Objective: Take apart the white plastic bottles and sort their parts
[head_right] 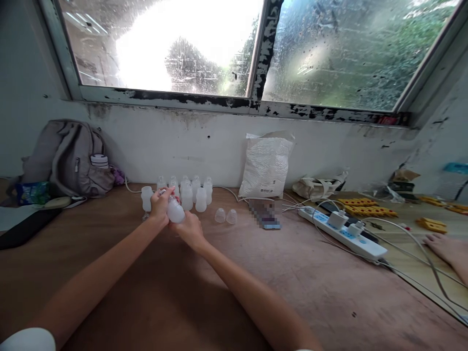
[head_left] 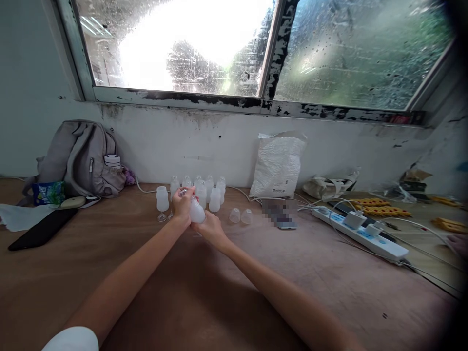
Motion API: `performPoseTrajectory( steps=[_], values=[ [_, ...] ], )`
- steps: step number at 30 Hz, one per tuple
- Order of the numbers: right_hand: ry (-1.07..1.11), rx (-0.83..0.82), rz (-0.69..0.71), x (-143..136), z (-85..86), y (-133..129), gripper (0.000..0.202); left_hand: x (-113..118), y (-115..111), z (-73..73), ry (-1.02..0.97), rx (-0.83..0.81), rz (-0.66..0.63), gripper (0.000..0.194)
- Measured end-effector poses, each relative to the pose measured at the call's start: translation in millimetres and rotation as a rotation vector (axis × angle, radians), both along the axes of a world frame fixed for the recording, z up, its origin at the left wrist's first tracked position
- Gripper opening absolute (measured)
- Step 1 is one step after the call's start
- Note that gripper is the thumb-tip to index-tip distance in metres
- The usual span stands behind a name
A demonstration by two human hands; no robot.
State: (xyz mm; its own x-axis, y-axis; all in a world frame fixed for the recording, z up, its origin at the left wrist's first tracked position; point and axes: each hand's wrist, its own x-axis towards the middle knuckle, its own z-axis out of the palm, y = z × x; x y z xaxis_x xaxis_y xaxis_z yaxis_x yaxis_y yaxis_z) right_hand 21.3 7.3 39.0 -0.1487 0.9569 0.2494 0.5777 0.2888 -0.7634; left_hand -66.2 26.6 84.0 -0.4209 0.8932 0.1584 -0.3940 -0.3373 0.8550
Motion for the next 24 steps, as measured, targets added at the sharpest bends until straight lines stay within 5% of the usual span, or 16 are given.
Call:
performPoseTrajectory(
  steps=[5, 9, 11, 14, 19, 24],
  values=[
    [0.018, -0.014, -0.004, 12, 2.5, -3, 0.025, -12, -2, 17.0, -0.076, 0.023, -0.006, 0.028],
    [0.284, -0.246, 0.091, 49, -9.3, -7, 0.024, -52, 10, 36.1, -0.087, 0.115, 0.103, 0.023],
    [0.423, -0.272, 0.032, 72, -16.5, -6, 0.025, -64, 15, 35.1, -0.010, 0.129, 0.026, 0.020],
    [0.537, -0.203, -0.082, 102, -23.7, -2, 0.027, -50, 15, 11.5, 0.235, 0.114, -0.112, 0.018],
    [0.693, -0.160, -0.192, 124, -28.5, 6, 0.030, 14, 9, -42.1, 1.014, 0.160, -0.403, 0.034],
    [0.834, -0.206, -0.163, 129, -31.8, 7, 0.030, 43, 29, -57.8, 1.384, 0.185, -0.315, 0.041]
  ],
)
